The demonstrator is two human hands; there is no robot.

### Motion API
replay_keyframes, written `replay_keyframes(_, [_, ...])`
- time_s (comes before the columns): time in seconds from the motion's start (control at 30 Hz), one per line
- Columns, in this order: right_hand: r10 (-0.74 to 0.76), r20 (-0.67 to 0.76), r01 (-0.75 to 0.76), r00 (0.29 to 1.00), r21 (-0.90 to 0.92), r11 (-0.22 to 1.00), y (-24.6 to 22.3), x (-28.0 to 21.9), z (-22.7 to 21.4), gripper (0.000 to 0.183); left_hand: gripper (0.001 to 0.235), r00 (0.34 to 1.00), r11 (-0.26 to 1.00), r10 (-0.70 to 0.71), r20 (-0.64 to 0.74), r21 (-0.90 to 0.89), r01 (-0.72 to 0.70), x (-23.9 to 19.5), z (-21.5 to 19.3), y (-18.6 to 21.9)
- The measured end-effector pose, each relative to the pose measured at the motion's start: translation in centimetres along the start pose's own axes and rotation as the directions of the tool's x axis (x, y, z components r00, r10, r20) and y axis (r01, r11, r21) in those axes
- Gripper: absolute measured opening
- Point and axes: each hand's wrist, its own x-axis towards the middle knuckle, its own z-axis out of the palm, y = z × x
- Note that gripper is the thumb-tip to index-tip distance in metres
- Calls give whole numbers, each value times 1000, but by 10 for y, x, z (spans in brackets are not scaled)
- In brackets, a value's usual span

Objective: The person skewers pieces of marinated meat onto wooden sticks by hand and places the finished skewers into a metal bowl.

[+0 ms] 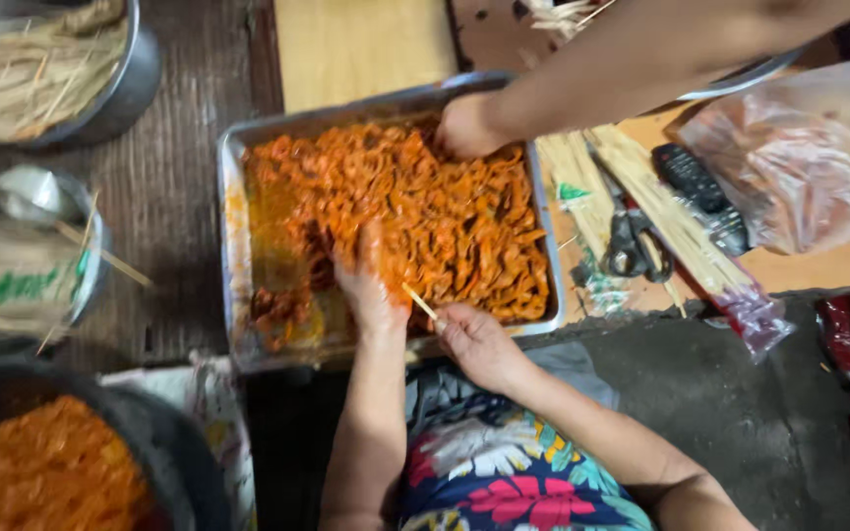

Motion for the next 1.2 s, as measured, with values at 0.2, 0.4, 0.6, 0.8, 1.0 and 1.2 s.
replay_keyframes(0.2, [-287,-88,256,954,-259,931,1,-5,-22,17,30,925,940,-340,168,70,333,-16,1,12])
replay_keyframes(0.4, [-176,-140,141,974,-229,963,5,-8,-33,19,44,917,940,-325,233,189,285,-29,-3,-5])
replay_keyframes(0.6, [-31,-162,-7,986,-235,972,-19,-17,-39,20,42,940,955,-279,194,155,251,-28,0,-22])
replay_keyframes(0.8, [0,-210,-23,978,-110,994,-18,-26,-59,22,48,857,861,-298,421,-269,432,-18,-20,-26])
replay_keyframes(1.0, [-8,-341,-26,940,-95,995,-36,-59,-93,21,43,957,782,-115,266,619,-78,8,-57,-11])
replay_keyframes(1.2, [-65,-611,66,789,-22,998,-77,-89,-148,24,29,970,639,-33,241,751,-165,5,-74,-3])
